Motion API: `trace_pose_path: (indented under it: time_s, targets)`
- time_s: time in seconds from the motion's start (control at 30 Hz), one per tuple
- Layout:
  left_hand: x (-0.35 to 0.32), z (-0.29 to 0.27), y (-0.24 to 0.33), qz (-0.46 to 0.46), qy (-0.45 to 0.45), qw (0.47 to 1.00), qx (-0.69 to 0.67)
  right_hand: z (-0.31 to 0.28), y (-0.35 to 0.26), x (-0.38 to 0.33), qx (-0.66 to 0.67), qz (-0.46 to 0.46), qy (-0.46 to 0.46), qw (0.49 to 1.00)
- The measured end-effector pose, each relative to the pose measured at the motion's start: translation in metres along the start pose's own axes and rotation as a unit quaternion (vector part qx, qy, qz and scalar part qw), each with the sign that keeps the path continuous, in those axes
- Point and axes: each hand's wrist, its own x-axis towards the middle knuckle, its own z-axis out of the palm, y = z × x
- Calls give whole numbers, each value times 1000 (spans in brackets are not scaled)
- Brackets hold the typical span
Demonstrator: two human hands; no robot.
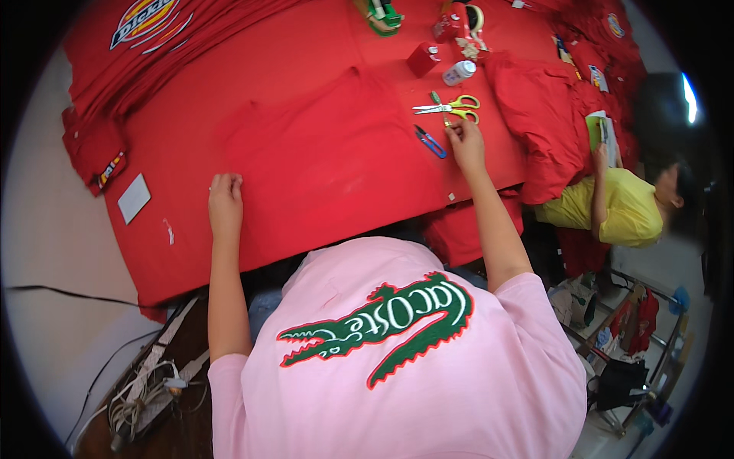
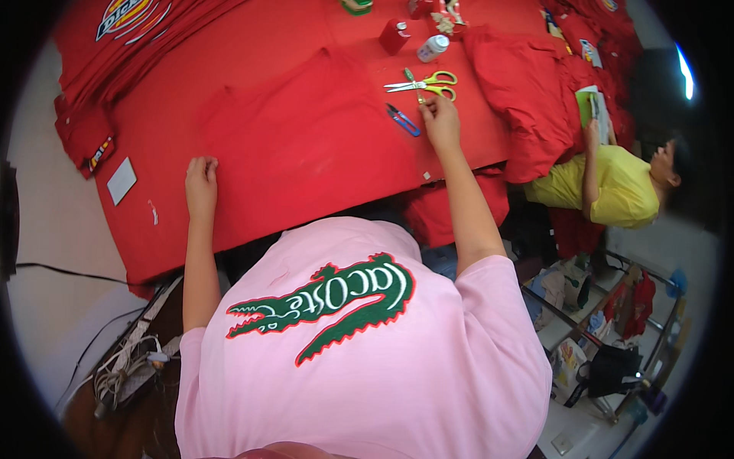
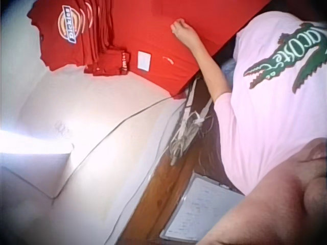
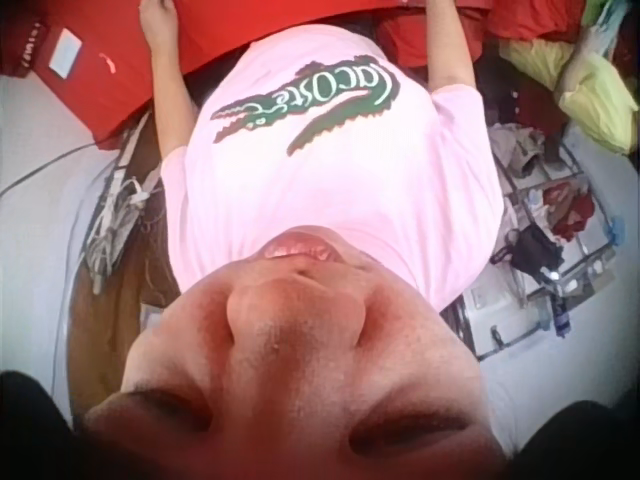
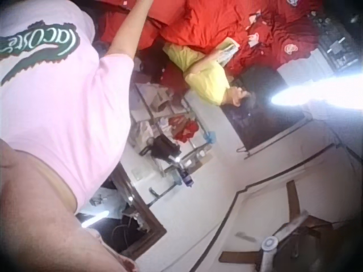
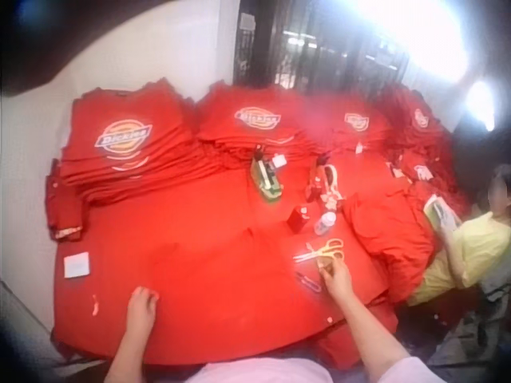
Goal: The person cleans red garments with a brush and trims excess thread using shears before folding the items and placing them into a stack.
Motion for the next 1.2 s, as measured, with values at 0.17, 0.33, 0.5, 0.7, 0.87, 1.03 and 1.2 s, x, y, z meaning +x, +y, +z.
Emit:
trace_pose_path:
  time_s: [0.17, 0.33, 0.5, 0.7, 0.87, 1.03, 1.2]
  targets:
    - [-31, -38, -37, -92, 216, 971, 54, 4, -40, -23, 90, 128, 37, 987]
    - [-75, -13, -1, 22, 10, 996, 82, 5, -138, -101, 58, -29, -128, 990]
    - [-97, 14, 13, 90, -109, 975, 169, 47, -182, -125, 54, -203, -297, 932]
    - [-99, 13, 9, 96, -111, 971, 188, 37, -157, -65, -8, 34, -260, 965]
    - [-99, 16, 6, 104, -100, 973, 179, 42, -181, -81, 97, 25, -239, 966]
    - [-99, 13, 8, 101, -102, 975, 172, 71, -193, -116, 29, -86, -399, 912]
    - [-98, 13, 6, 105, -97, 974, 173, 47, -148, -70, 129, 153, -149, 968]
